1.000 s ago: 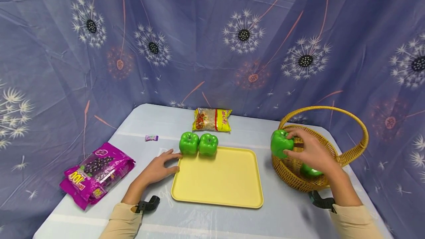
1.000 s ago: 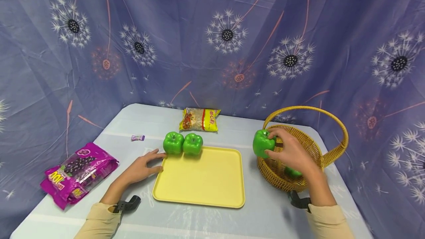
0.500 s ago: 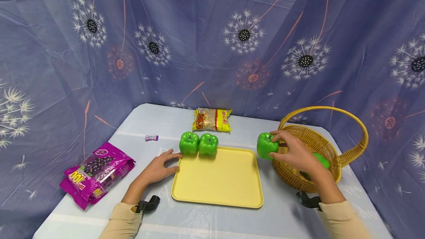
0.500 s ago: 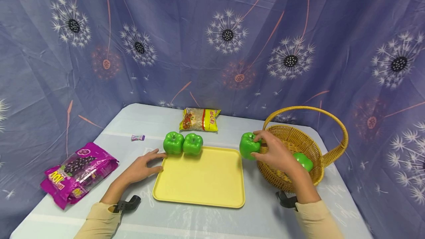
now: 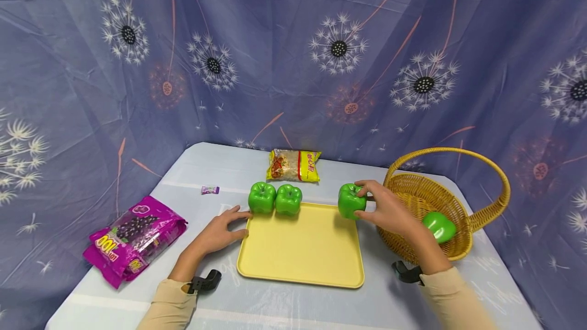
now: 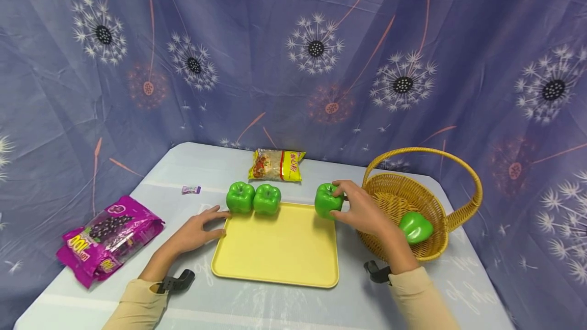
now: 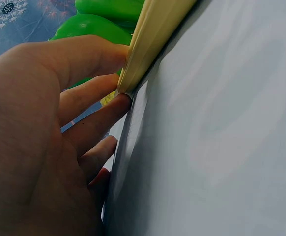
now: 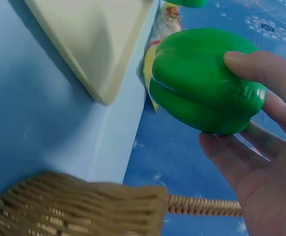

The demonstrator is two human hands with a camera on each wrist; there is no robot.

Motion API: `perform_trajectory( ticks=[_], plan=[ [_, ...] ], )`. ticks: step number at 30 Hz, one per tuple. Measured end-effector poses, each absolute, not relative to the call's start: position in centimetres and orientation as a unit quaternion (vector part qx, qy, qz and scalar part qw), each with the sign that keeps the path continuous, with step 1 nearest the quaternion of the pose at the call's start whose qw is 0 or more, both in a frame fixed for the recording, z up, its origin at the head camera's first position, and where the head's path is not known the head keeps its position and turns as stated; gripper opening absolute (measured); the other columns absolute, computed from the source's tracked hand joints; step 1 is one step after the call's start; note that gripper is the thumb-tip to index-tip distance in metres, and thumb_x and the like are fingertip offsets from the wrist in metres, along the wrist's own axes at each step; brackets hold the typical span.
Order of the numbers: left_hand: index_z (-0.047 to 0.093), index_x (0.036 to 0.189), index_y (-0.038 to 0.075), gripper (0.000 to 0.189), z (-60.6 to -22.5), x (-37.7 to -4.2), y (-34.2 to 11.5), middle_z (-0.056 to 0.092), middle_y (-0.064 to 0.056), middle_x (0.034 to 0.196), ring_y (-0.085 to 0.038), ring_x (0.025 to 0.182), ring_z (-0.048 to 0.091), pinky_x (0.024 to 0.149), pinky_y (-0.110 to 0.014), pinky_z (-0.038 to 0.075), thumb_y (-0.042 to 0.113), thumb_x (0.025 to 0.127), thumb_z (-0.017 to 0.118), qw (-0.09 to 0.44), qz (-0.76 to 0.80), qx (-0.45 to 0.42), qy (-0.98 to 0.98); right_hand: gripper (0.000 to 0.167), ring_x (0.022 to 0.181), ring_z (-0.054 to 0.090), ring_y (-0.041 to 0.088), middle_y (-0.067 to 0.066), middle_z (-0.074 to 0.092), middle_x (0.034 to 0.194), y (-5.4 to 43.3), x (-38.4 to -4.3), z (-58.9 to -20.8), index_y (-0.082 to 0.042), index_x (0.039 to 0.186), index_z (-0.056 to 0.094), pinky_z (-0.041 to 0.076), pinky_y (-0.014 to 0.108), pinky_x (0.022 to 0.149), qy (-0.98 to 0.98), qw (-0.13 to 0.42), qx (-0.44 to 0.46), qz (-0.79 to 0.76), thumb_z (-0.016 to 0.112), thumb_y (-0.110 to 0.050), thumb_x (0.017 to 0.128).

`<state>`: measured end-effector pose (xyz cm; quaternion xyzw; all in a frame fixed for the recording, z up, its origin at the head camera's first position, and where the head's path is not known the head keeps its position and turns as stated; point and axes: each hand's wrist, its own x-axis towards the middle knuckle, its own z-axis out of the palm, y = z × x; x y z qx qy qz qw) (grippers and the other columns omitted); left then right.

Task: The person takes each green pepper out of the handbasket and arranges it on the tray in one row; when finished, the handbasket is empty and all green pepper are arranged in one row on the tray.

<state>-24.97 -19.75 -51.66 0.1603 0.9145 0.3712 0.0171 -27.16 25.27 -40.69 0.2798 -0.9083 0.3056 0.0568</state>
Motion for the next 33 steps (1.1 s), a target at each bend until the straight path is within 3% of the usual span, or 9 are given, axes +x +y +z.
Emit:
perform_trajectory(
  ticks=[12,19,28,33],
  plan=[
    [0.062,0.129,0.024,0.044,-51.8,-25.0,-19.8,0.036,-0.020,0.149,-0.045,0.134,0.031,0.105,-0.064,0.024,0.034,0.086,0.069,0.018,0.369,0.158,0.916,0.038,0.115,0.055,0.029,0.010,0.049,0.135,23.0,-28.5,-42.2,-0.014,0.096,0.052,0.053,0.040,0.086,-0.904,0.055,0.308,0.291,0.084,-0.017,0.075],
    [0.062,0.129,0.024,0.044,-51.8,-25.1,-19.8,0.035,-0.019,0.149,-0.045,0.135,0.031,0.105,-0.065,0.024,0.035,0.087,0.069,0.020,0.369,0.157,0.916,0.041,0.109,0.058,0.023,0.007,0.050,0.134,21.7,-29.0,-42.9,-0.015,0.097,0.053,0.052,0.041,0.086,-0.906,0.058,0.313,0.278,0.085,-0.017,0.073],
    [0.062,0.129,0.025,0.045,-51.7,-25.1,-19.8,0.034,-0.019,0.150,-0.045,0.135,0.030,0.105,-0.065,0.022,0.036,0.086,0.069,0.025,0.372,0.153,0.915,0.039,0.118,0.052,0.023,0.007,0.048,0.134,20.0,-29.9,-43.5,-0.013,0.097,0.053,0.051,0.030,0.089,-0.904,0.039,0.303,0.299,0.085,-0.015,0.074],
    [0.062,0.129,0.025,0.045,-51.8,-25.1,-19.8,0.034,-0.019,0.150,-0.045,0.135,0.029,0.105,-0.066,0.022,0.036,0.087,0.069,0.028,0.374,0.152,0.914,0.039,0.121,0.050,0.025,0.006,0.047,0.136,19.2,-30.3,-43.8,-0.012,0.099,0.053,0.051,0.034,0.091,-0.905,0.030,0.298,0.303,0.084,-0.015,0.075]
  ],
)
